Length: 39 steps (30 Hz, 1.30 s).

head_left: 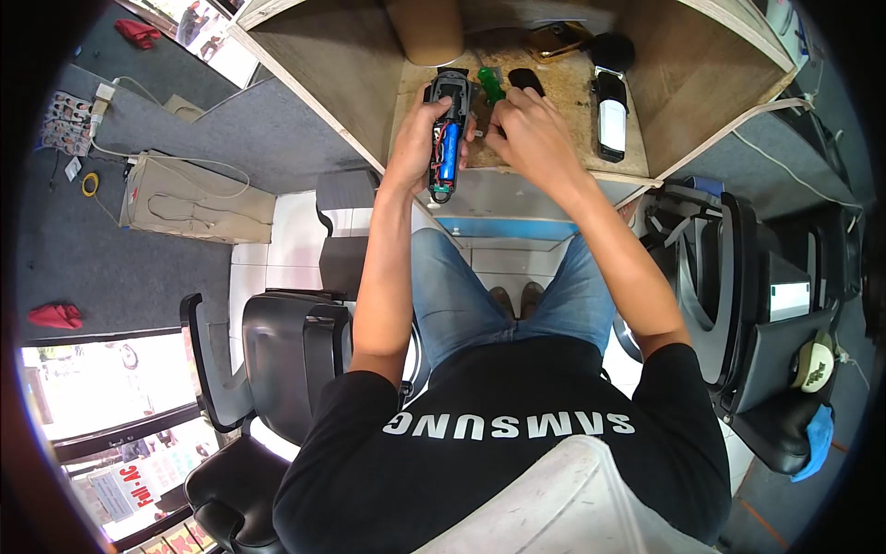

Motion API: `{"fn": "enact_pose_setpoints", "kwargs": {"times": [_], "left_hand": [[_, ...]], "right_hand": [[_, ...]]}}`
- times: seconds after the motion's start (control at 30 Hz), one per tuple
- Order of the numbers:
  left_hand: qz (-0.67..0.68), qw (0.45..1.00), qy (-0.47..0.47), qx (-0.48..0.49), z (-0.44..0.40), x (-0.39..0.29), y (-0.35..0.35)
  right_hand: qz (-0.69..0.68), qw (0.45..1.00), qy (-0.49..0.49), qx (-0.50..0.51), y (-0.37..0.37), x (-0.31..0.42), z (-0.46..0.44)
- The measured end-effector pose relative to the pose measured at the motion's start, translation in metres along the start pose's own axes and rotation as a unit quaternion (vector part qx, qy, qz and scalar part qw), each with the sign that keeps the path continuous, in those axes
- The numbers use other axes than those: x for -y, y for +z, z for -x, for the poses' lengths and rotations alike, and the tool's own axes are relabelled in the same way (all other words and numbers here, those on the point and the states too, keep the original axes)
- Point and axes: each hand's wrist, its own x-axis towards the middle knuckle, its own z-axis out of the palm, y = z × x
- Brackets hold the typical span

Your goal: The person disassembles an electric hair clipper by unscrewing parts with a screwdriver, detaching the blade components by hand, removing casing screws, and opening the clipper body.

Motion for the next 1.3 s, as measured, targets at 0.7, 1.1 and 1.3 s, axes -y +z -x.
{"fn": "enact_pose_setpoints", "kwargs": {"times": [0.7,1.1,1.3], "left_hand": [[-0.003,0.999,-0.023,-0.031,0.003,-0.006,0.002],[-0.02,0.999,-0.024,-0.033,0.001,-0.004,0.001],[-0.019,0.999,-0.022,-0.038,0.001,-0.004,0.0]], "right_hand": [[-0.264,0.955,0.039,-0.126,0.009,0.013,-0.028],[-0.209,0.972,-0.024,-0.107,-0.004,0.017,-0.027],[-0.238,0.965,0.006,-0.114,0.004,0.021,-0.024]]}}
